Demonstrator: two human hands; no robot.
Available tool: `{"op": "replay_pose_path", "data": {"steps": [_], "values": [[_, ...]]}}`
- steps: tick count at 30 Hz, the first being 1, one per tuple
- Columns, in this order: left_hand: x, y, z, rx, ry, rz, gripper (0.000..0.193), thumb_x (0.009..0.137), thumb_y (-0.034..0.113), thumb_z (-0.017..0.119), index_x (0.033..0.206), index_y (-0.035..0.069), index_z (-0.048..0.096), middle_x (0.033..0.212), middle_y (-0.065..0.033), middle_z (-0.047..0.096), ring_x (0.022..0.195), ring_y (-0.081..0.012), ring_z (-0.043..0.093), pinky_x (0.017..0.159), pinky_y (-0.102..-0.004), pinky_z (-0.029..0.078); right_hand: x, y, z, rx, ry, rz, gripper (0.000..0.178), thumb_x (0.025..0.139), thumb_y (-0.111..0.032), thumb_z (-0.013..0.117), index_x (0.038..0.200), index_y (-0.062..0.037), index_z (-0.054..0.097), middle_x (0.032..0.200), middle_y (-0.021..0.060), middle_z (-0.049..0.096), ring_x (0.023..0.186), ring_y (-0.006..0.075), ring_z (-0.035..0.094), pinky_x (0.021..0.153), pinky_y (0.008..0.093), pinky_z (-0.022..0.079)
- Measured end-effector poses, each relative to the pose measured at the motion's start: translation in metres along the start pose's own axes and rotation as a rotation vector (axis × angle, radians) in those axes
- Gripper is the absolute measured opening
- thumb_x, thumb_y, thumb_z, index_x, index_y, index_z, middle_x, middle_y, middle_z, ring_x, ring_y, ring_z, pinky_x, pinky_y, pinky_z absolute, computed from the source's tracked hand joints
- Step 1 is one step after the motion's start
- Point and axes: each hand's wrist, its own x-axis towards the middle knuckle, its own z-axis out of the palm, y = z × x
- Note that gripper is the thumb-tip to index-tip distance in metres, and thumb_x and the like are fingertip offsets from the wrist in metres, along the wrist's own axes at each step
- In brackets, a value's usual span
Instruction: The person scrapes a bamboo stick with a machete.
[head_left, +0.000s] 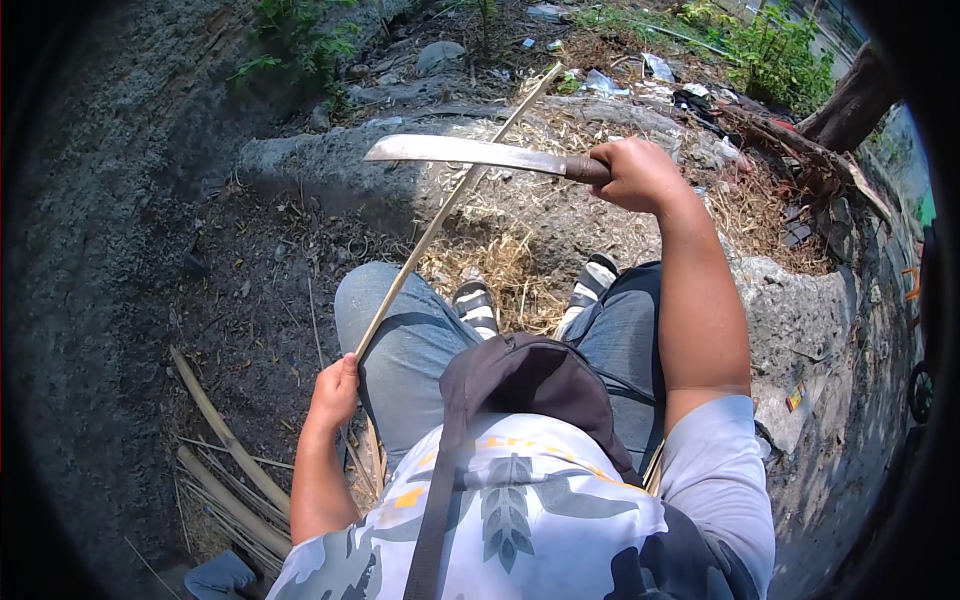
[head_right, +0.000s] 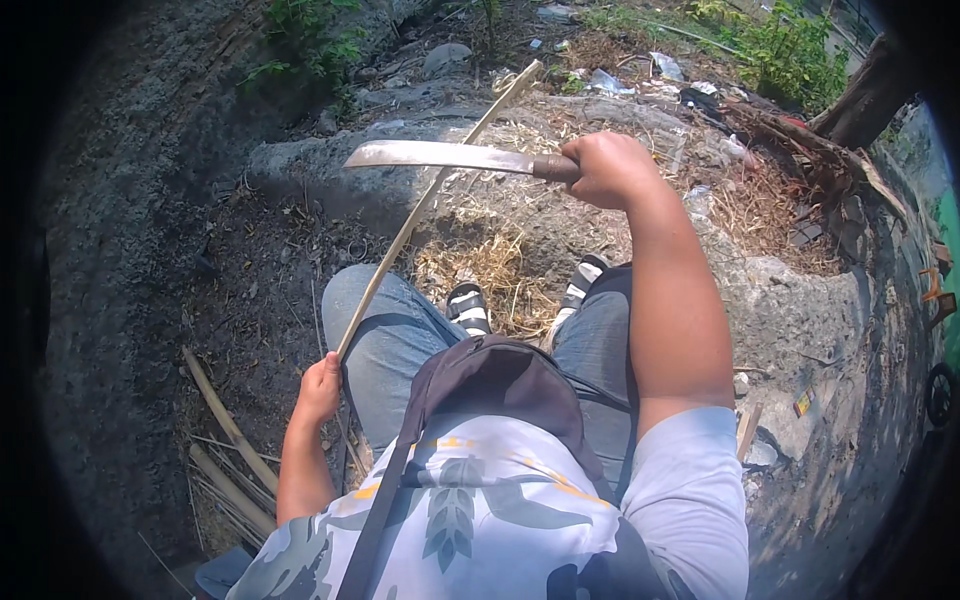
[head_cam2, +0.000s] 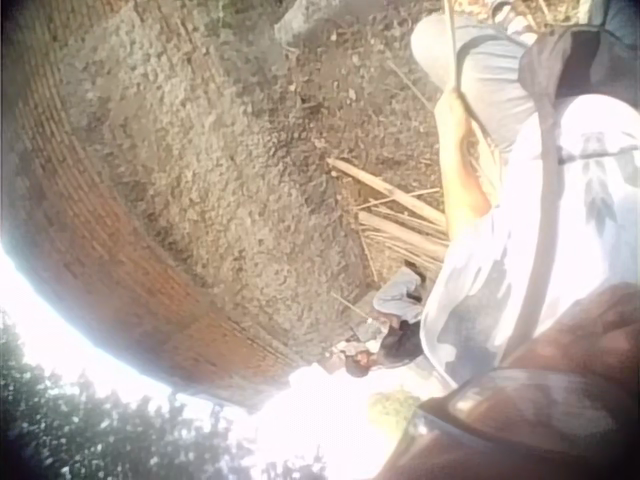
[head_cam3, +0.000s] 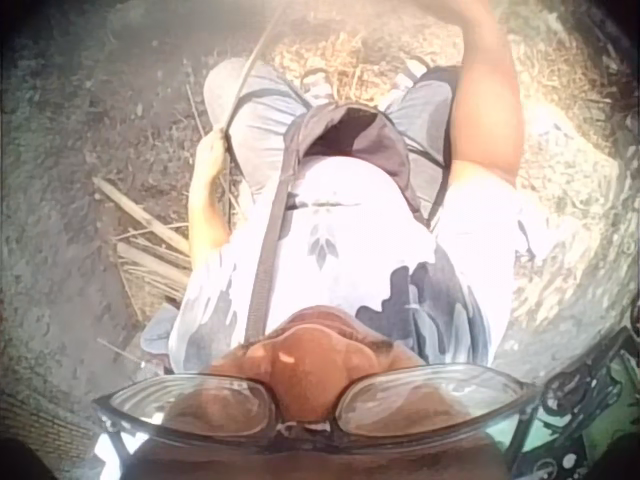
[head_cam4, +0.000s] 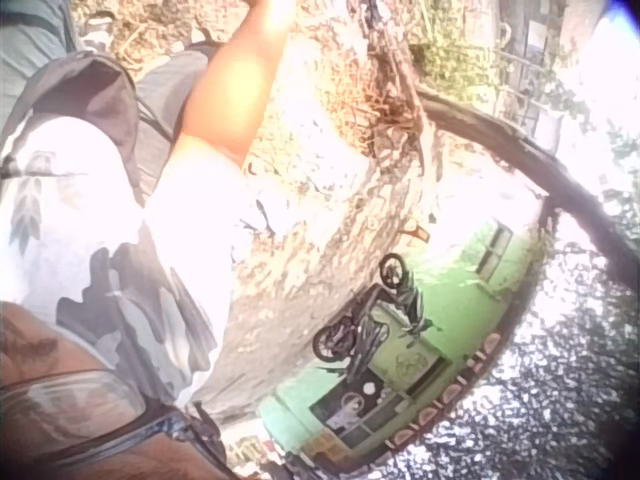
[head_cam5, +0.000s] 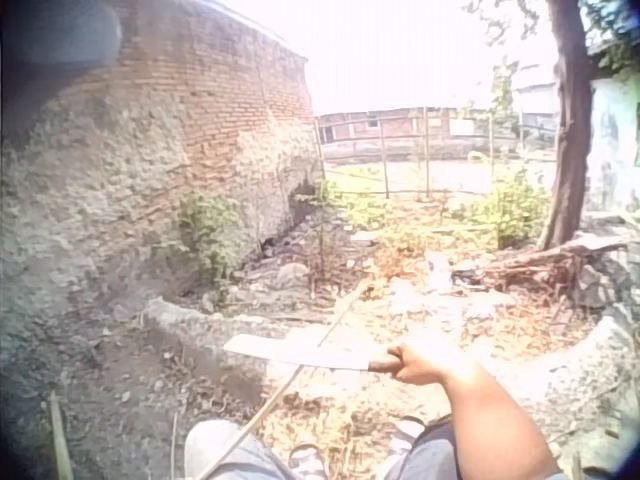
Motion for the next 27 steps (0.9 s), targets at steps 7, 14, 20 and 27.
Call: {"op": "replay_pose_path", "data": {"steps": [7,14,20,27], "values": [[0.000,0.013,0.001,0.072,0.051,0.099,0.063,0.109,0.054,0.040,0.075,0.003,0.053,0.064,0.0009,0.046,0.061,-0.0113,0.043,0.056,-0.0327,0.038,0.012,0.057,0.014,0.146,0.192,0.472,0.028,0.081,-0.021,0.066,0.108,-0.0168,0.074,0.106,0.0154,0.075,0.104,0.0346,0.070,0.091,0.0469,0.054],[0.001,0.004,-0.001,-0.009,-0.014,0.001,0.065,0.109,0.056,0.039,0.074,0.002,0.053,0.064,0.0013,0.047,0.061,-0.0113,0.042,0.055,-0.0321,0.038,0.030,0.080,0.041,0.521,0.094,0.347,0.037,0.072,-0.027,0.073,0.103,-0.0077,0.073,0.091,0.0158,0.074,0.087,0.0294,0.071,0.080,0.0404,0.053],[0.004,-0.007,0.000,-0.026,-0.014,-0.007,0.066,0.109,0.056,0.038,0.072,0.003,0.053,0.064,0.0008,0.048,0.060,-0.0117,0.043,0.055,-0.0325,0.038,0.016,0.053,0.023,0.413,0.089,0.191,0.032,0.076,-0.026,0.074,0.101,-0.0070,0.073,0.091,0.0153,0.074,0.087,0.0308,0.071,0.080,0.0420,0.053],[0.005,-0.002,-0.003,-0.056,-0.051,-0.032,0.065,0.109,0.055,0.038,0.072,0.004,0.053,0.065,0.0002,0.049,0.061,-0.0121,0.044,0.056,-0.0319,0.038,-0.001,-0.012,0.011,0.014,-0.012,-0.109,0.021,0.074,-0.019,0.073,0.094,-0.0148,0.075,0.090,0.0137,0.074,0.092,0.0345,0.071,0.082,0.0471,0.054]]}}
